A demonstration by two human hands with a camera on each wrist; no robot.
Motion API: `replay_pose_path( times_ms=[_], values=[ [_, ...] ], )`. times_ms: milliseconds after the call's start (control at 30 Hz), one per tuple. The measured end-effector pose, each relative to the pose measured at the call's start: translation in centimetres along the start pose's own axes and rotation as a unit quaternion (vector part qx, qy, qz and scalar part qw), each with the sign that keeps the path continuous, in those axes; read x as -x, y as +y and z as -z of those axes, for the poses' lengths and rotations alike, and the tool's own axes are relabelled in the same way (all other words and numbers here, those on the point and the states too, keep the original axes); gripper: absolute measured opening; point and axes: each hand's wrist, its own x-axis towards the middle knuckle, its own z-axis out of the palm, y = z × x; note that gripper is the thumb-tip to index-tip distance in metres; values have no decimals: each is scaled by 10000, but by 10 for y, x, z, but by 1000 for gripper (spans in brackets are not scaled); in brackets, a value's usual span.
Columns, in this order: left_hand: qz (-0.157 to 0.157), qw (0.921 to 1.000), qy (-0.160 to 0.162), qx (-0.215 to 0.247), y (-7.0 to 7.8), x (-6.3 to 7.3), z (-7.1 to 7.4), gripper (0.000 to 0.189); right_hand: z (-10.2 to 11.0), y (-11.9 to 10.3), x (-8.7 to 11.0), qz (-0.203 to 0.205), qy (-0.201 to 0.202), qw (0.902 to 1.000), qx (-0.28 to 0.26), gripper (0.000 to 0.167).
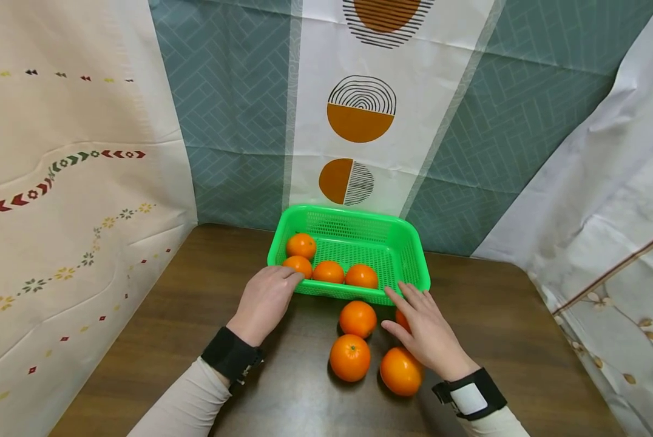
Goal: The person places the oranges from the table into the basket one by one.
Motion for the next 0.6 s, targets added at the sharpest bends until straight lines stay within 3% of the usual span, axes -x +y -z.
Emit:
replay_pose_path(
  times_ms=[367, 600],
  values=[
    [-64, 10000, -12, 24, 2, 0, 2, 29, 4, 0, 5, -87, -63, 9999, -80, 72],
    [-30, 9999, -61, 83, 1, -2, 4, 30, 15, 4, 22, -249, 70, 9997, 9, 74]
  ],
)
